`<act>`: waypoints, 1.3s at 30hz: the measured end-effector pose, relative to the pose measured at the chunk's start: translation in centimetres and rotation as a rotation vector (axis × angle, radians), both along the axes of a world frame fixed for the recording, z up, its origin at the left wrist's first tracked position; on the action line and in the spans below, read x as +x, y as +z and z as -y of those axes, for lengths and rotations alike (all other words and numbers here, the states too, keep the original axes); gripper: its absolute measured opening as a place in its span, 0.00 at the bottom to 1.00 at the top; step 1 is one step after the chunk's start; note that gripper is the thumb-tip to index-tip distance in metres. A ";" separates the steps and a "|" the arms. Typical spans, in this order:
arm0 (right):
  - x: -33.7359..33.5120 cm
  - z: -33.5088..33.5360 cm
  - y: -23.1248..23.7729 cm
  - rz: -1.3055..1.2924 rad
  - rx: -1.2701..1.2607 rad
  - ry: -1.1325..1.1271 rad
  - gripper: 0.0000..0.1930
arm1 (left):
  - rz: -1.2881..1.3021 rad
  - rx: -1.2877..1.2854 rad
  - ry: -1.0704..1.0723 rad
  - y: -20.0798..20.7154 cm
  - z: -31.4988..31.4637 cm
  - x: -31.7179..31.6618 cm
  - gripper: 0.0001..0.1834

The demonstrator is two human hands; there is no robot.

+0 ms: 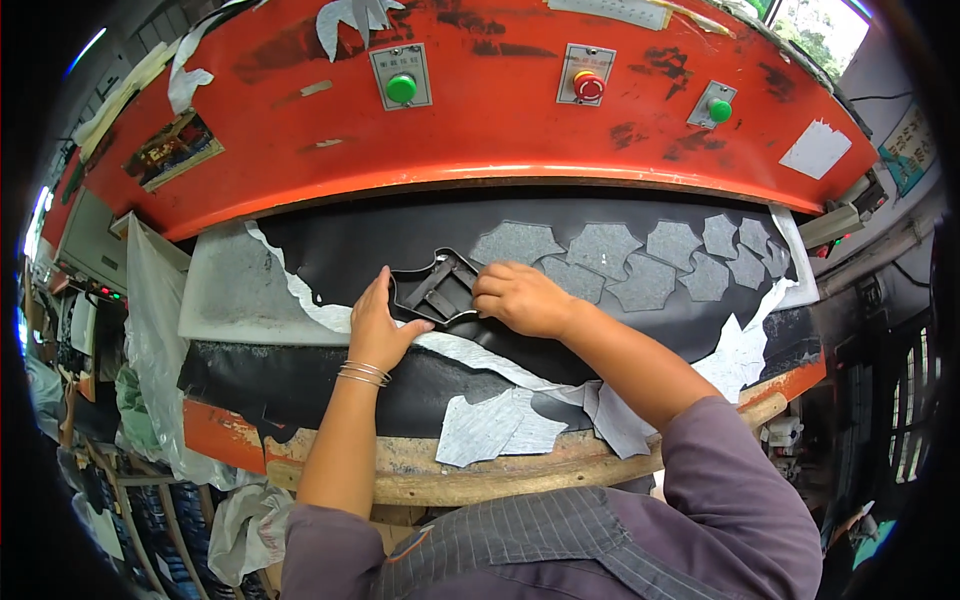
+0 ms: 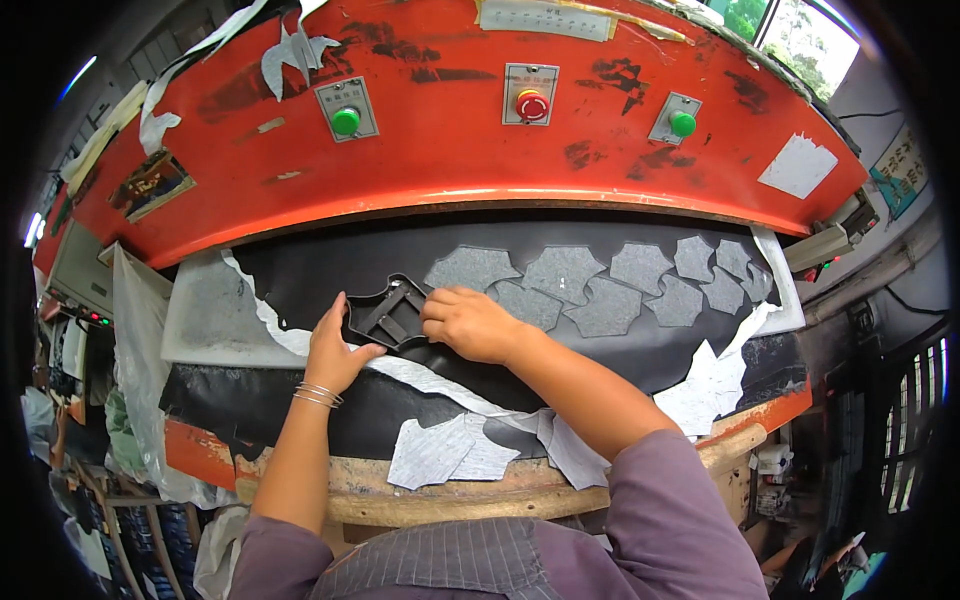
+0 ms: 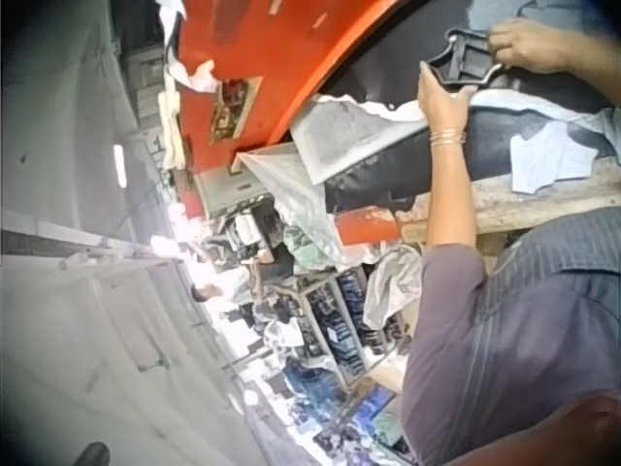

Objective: Cutting shoe components from a large sheet of synthetic material using a press and a metal die.

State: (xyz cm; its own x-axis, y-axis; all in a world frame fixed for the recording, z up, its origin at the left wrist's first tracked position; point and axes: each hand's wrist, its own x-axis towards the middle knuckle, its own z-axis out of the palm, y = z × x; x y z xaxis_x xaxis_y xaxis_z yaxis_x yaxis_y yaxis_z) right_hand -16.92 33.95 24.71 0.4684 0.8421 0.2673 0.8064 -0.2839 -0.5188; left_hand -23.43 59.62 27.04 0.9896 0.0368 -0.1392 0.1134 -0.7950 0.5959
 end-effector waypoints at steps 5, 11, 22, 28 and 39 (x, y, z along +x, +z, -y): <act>-1.1 2.1 -1.2 -0.237 0.065 -0.575 0.28 | 0.067 0.060 -0.006 -1.6 0.4 0.4 0.52; -0.9 2.0 -2.8 -0.350 0.057 -0.581 0.19 | 0.105 0.056 0.075 -1.6 1.3 0.1 0.48; -0.8 1.7 -2.8 -0.289 0.099 -0.602 0.15 | 0.063 -0.238 0.106 -2.1 0.4 0.4 0.39; -0.8 2.0 -3.0 -0.277 0.076 -0.603 0.15 | 0.011 -0.287 0.157 -1.5 0.2 0.4 0.38; 0.9 10.8 8.1 0.138 0.901 -1.063 0.18 | 0.269 -0.345 0.231 4.6 0.3 1.0 0.30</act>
